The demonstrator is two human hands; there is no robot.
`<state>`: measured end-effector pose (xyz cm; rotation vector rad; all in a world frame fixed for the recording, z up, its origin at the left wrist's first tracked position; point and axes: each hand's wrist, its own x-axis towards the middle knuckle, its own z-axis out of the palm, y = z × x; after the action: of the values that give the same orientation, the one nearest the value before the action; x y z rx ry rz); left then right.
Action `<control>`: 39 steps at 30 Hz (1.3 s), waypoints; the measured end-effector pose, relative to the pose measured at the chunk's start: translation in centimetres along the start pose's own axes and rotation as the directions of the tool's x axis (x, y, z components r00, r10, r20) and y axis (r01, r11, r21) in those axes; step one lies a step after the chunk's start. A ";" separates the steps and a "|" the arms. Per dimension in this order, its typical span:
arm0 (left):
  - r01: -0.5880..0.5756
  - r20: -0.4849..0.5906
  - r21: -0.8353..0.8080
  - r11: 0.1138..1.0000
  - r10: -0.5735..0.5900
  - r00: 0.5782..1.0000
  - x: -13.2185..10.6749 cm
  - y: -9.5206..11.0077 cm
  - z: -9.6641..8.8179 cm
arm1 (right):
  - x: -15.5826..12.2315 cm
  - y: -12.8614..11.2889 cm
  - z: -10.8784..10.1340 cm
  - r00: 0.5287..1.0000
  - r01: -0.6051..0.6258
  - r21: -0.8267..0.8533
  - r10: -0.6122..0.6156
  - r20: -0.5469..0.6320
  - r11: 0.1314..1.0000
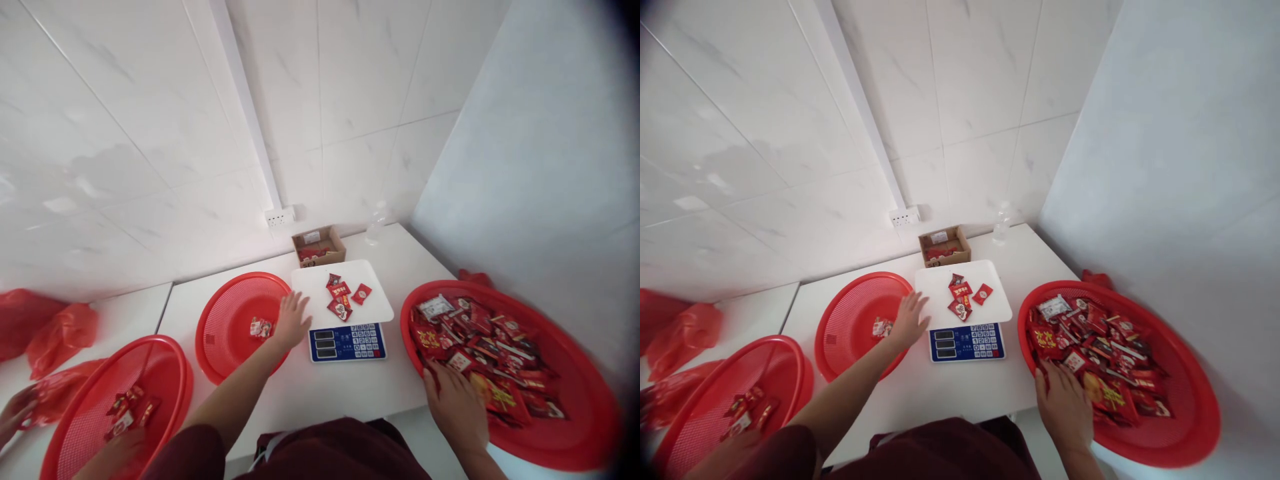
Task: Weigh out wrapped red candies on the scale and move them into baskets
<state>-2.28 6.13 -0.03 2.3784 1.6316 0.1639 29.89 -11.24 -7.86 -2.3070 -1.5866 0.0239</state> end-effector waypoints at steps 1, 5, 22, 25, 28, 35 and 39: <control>-0.091 0.037 -0.021 0.996 0.092 0.995 0.8 1.0 0.7 | 0.0 0.0 -0.1 1.000 -0.004 -0.001 0.004 0.013 1.000; -0.276 0.127 -0.049 0.960 0.280 0.951 4.6 4.6 2.6 | 0.0 -0.1 -0.3 1.000 -0.009 0.010 0.008 0.020 1.000; -0.264 0.138 0.021 0.964 0.258 0.956 5.8 5.8 3.9 | 0.0 -0.2 -0.1 1.000 -0.028 0.036 0.028 0.009 0.999; -0.209 0.151 0.006 0.978 0.206 0.967 5.8 5.8 3.9 | 0.0 -0.1 0.0 1.000 -0.023 0.030 0.023 0.001 0.999; -0.191 0.162 -0.008 0.981 0.190 0.968 6.0 6.0 3.9 | 0.0 -0.2 -0.1 1.000 -0.016 0.023 0.016 -0.001 1.000; -0.091 0.094 0.026 0.996 0.088 0.992 7.9 7.2 4.4 | 0.0 -0.1 0.1 1.000 -0.005 0.020 0.005 -0.008 1.000; -0.087 0.135 0.059 0.994 0.078 0.988 9.1 7.9 4.8 | 0.0 0.2 0.3 1.000 -0.006 -0.007 0.006 -0.011 1.000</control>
<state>9.27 11.26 -3.01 2.4491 1.5014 -0.0322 29.97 -11.22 -8.15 -2.3138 -1.5765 0.0072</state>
